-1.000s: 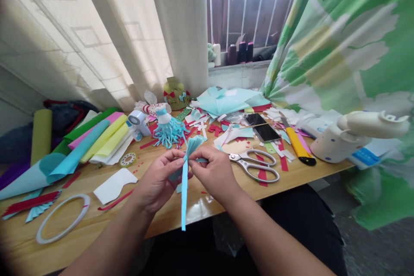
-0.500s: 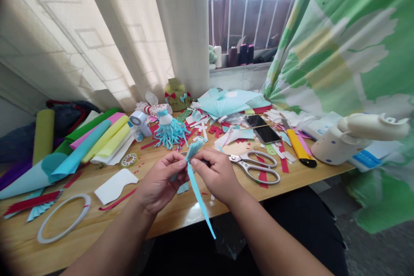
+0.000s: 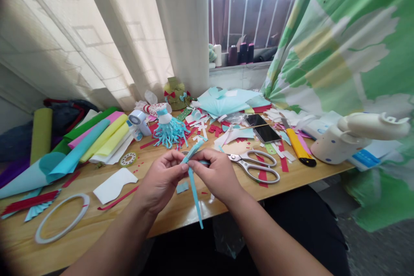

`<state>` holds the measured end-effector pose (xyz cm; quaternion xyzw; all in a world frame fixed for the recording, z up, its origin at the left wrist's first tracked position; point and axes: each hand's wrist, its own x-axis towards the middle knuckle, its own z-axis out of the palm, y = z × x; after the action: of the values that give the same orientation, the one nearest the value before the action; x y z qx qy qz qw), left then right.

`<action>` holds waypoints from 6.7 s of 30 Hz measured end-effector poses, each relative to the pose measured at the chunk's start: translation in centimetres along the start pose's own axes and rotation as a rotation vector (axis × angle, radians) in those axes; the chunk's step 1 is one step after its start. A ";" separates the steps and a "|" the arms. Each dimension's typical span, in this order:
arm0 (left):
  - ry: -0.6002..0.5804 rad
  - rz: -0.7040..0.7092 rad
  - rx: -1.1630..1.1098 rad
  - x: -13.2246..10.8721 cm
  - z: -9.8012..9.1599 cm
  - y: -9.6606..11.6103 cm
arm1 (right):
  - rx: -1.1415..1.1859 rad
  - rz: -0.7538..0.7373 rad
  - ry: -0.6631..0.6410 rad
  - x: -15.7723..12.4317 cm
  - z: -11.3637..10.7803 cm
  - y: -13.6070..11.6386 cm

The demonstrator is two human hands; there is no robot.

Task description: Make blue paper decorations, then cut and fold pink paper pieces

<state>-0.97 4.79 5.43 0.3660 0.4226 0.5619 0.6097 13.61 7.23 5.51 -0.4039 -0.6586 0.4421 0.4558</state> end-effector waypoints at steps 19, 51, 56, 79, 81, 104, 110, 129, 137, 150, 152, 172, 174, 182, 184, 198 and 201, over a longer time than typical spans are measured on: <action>0.109 0.281 0.775 -0.4 0.1 1.2 | 0.286 0.164 0.068 0.1 1.2 0.6; 0.064 0.515 1.099 -0.5 -0.3 2.0 | 0.612 0.269 0.021 -0.4 1.6 0.7; 0.070 0.611 1.128 -0.3 -0.1 1.9 | 0.627 0.251 0.006 -0.3 1.6 0.8; 0.046 0.452 1.146 0.3 0.3 2.6 | 0.526 0.184 0.094 1.1 2.8 0.7; 0.044 0.455 1.181 0.6 0.0 2.9 | 0.519 0.169 0.076 1.5 2.9 0.7; 0.048 0.378 0.359 4.4 -7.2 6.4 | 0.505 0.129 -0.045 7.5 0.7 0.2; -0.092 0.252 0.153 4.9 -7.6 4.5 | 0.507 0.128 -0.063 8.2 1.6 0.7; 0.182 0.254 0.369 4.9 -7.4 4.4 | 0.253 -0.014 -0.051 9.0 1.9 2.6; 0.217 0.283 0.388 4.4 -7.6 4.6 | 0.061 -0.094 -0.104 8.9 1.5 2.6; 0.637 1.102 0.388 4.1 -7.1 3.7 | -0.217 -0.612 0.165 6.1 -0.3 1.5; 0.627 1.034 0.494 4.1 -7.2 3.8 | -0.240 -0.634 0.162 5.1 -1.1 1.3; -0.323 0.556 1.586 4.2 -8.2 0.5 | -0.531 -0.515 0.397 -6.8 -4.9 6.8; -0.135 0.597 1.526 4.0 -8.5 1.1 | -0.557 -0.531 0.349 -6.6 -4.2 6.8; 0.419 0.851 1.186 2.5 -8.3 1.7 | -0.668 -0.560 0.118 -3.6 1.2 7.0; 0.468 0.867 1.141 2.5 -8.4 1.6 | -0.715 -0.540 0.092 -2.8 2.3 7.1; 0.035 0.900 1.201 0.4 -5.3 -0.3 | -0.369 -0.515 0.157 -1.5 2.2 2.2; 0.020 0.915 1.205 0.3 -5.3 -0.5 | -0.313 -0.475 0.182 -1.1 3.0 1.6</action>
<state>-5.72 4.88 2.90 0.7699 0.4681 0.4338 0.0062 11.25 6.06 3.13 -0.3419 -0.7513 0.1781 0.5357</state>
